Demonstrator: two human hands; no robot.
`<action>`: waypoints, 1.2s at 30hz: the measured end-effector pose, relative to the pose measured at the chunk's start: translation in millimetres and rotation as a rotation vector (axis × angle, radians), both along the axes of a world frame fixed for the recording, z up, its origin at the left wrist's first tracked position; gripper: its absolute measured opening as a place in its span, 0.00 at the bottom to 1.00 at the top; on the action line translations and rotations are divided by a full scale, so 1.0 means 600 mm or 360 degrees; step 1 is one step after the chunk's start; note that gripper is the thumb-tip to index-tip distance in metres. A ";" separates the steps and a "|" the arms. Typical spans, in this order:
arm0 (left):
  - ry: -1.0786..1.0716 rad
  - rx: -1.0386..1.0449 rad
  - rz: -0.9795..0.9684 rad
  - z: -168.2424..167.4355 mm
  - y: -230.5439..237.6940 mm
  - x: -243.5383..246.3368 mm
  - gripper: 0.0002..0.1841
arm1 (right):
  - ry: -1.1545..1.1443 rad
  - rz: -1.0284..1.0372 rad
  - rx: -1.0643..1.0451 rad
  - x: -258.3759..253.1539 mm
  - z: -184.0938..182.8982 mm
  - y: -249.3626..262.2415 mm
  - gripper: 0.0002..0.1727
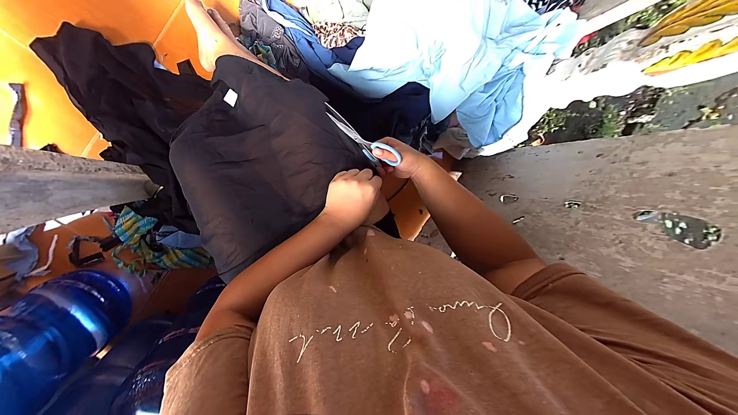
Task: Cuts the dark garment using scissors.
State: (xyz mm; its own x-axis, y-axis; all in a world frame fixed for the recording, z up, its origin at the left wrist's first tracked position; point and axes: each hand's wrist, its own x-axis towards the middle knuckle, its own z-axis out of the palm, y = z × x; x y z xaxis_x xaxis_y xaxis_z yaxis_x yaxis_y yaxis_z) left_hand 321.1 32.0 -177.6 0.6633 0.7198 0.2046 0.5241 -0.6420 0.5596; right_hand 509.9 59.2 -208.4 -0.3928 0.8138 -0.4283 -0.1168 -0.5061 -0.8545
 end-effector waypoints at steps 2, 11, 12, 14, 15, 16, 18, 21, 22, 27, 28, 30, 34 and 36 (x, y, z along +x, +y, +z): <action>-0.0008 -0.0012 0.0003 -0.002 0.000 0.000 0.07 | -0.0011 0.0012 0.0039 -0.004 -0.001 0.012 0.17; 0.0034 -0.0051 -0.0011 0.001 0.000 0.001 0.08 | -0.0423 0.0071 0.0080 -0.031 0.033 0.049 0.14; 0.0035 -0.0052 -0.0012 0.000 0.000 0.002 0.08 | -0.0432 0.0080 0.0097 -0.032 0.033 0.052 0.14; 0.0039 -0.0049 -0.0017 -0.002 0.000 0.000 0.07 | -0.0438 0.0077 0.0119 -0.032 0.033 0.055 0.15; 0.0040 -0.0041 -0.0024 -0.002 0.000 -0.001 0.07 | -0.0442 0.0075 0.0126 -0.032 0.033 0.055 0.16; 0.0039 -0.0035 -0.0028 -0.002 0.000 -0.001 0.07 | -0.0447 0.0069 0.0117 -0.031 0.035 0.054 0.16; 0.0032 -0.0031 -0.0034 0.000 0.000 -0.001 0.07 | -0.0425 0.0070 0.0065 -0.030 0.039 0.051 0.16; 0.0020 -0.0051 -0.0048 0.002 0.001 0.000 0.07 | -0.0303 0.0154 -0.0060 -0.023 0.047 0.046 0.17; 0.0013 -0.0056 -0.0052 0.002 0.002 0.001 0.07 | -0.0223 0.0194 -0.0070 -0.016 0.047 0.046 0.18; 0.0006 -0.0073 -0.0049 0.001 0.003 0.002 0.06 | -0.0204 0.0328 -0.0125 -0.006 0.069 0.065 0.21; 0.0012 -0.0092 -0.0057 0.003 0.004 0.002 0.06 | -0.0245 0.0335 -0.0140 -0.010 0.077 0.070 0.21; 0.0012 -0.0151 -0.0081 0.005 0.005 0.001 0.07 | -0.0309 0.0349 -0.0178 -0.020 0.093 0.081 0.23; 0.0022 -0.0246 -0.0120 0.008 0.008 -0.002 0.08 | -0.0403 0.0399 -0.0232 -0.022 0.119 0.093 0.25; 0.0002 -0.0267 -0.0125 0.008 0.009 -0.003 0.08 | -0.0437 0.0432 -0.0247 -0.011 0.129 0.091 0.25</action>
State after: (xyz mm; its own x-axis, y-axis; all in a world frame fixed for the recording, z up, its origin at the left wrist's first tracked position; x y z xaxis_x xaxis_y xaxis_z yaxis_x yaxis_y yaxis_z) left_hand 319.1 37.3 -172.8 0.7191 0.6896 0.0853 0.4766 -0.5789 0.6616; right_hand 503.0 113.6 -131.2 -0.4382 0.6141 -0.6564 0.2601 -0.6124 -0.7465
